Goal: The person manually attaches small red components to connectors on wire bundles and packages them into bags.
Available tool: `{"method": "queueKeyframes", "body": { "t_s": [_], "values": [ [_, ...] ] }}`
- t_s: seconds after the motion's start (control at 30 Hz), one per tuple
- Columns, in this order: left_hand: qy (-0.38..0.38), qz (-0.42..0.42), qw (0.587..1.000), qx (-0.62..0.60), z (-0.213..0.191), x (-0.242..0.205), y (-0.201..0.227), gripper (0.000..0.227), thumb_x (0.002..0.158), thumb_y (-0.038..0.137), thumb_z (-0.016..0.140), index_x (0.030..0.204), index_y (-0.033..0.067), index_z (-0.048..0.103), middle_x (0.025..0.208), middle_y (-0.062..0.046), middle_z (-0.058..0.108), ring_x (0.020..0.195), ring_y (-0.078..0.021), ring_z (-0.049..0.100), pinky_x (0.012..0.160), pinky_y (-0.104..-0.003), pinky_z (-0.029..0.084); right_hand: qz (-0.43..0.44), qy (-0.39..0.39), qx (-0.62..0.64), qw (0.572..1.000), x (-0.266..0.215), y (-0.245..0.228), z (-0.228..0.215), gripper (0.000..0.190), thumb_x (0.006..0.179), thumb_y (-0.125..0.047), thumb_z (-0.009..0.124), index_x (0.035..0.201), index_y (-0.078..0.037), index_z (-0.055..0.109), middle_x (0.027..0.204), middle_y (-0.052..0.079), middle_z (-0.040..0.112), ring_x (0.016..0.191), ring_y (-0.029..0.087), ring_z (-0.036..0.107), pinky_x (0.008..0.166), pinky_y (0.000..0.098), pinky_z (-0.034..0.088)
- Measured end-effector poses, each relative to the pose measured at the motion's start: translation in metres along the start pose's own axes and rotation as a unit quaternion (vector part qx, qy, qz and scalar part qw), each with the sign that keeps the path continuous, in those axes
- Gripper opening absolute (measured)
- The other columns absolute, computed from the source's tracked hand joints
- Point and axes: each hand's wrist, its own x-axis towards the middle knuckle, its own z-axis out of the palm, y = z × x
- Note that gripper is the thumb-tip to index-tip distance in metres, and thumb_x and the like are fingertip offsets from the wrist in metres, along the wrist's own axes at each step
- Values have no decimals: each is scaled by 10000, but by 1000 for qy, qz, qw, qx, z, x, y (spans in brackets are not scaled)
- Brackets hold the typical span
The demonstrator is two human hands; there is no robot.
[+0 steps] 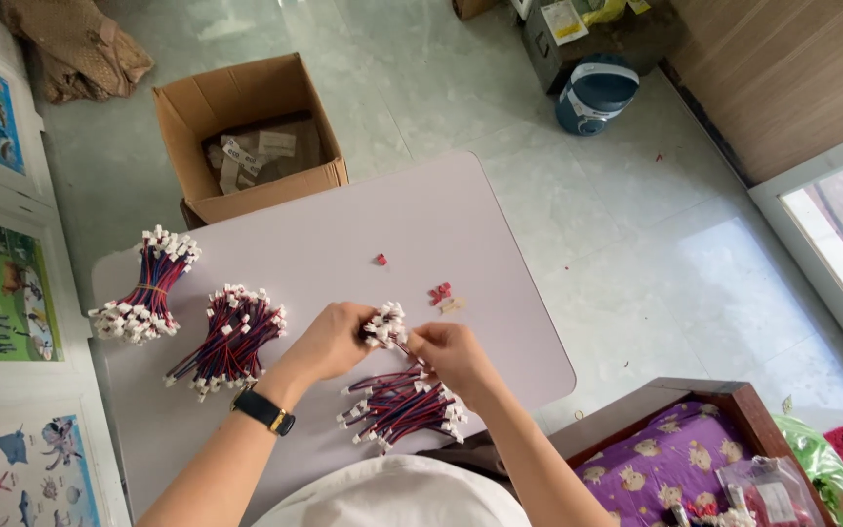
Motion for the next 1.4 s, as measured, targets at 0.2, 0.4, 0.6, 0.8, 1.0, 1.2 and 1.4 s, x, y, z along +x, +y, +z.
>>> {"method": "queueKeyframes", "body": {
  "t_s": [0.2, 0.4, 0.6, 0.8, 1.0, 1.2, 1.4],
  "values": [
    [121, -113, 985, 50, -27, 70, 4, 328, 783, 346, 816, 891, 50, 723, 789, -150, 737, 747, -302, 721, 717, -433, 552, -122, 76, -490, 860, -12, 22, -18, 159, 783, -256, 747, 891, -139, 758, 959, 97, 696, 943, 334, 648, 805, 458, 525],
    [107, 46, 970, 212, 1, 113, -42, 274, 816, 256, 774, 942, 18, 722, 960, -227, 715, 931, -425, 672, 802, -493, 537, -151, 49, -425, 891, -21, 8, -25, 189, 795, -204, 719, 932, -73, 711, 944, 110, 726, 903, 318, 669, 806, 431, 525],
    [71, -57, 981, 172, -4, 98, -40, 302, 849, 288, 771, 982, 19, 734, 946, -198, 738, 905, -361, 700, 811, -463, 543, -122, 68, -153, 978, -8, 2, -24, 253, 803, -153, 777, 1026, -42, 732, 826, 41, 745, 725, 130, 648, 694, 298, 552],
    [67, -65, 995, -46, -21, 60, -3, 298, 796, 281, 804, 950, 31, 754, 791, -121, 769, 718, -244, 687, 698, -362, 554, -52, 19, 119, 991, 9, -11, -12, 224, 876, -169, 764, 1034, -11, 770, 814, 27, 695, 710, 100, 610, 661, 278, 551],
    [132, 149, 980, 24, 4, 9, 44, 161, 863, 110, 736, 1006, 38, 733, 907, -106, 756, 797, -156, 658, 714, -311, 548, -53, -75, 335, 938, 38, 12, -12, 127, 912, -127, 720, 925, -4, 689, 845, 41, 674, 745, 110, 616, 696, 293, 559],
    [28, 69, 982, -175, -5, 0, 42, 173, 870, 118, 750, 1014, 22, 744, 877, -54, 766, 791, -52, 643, 723, -281, 578, -39, -49, 322, 945, 8, -13, -10, 112, 937, -102, 670, 948, -1, 719, 821, 38, 660, 719, 106, 588, 666, 287, 531],
    [-9, 65, 982, -178, -19, -4, 52, 188, 843, 162, 774, 978, 31, 768, 841, 17, 773, 783, -35, 668, 714, -250, 575, -46, -116, 290, 949, -4, -27, -17, 150, 969, -120, 694, 1011, 19, 733, 868, 43, 668, 771, 109, 597, 716, 290, 518]
  ]
}}
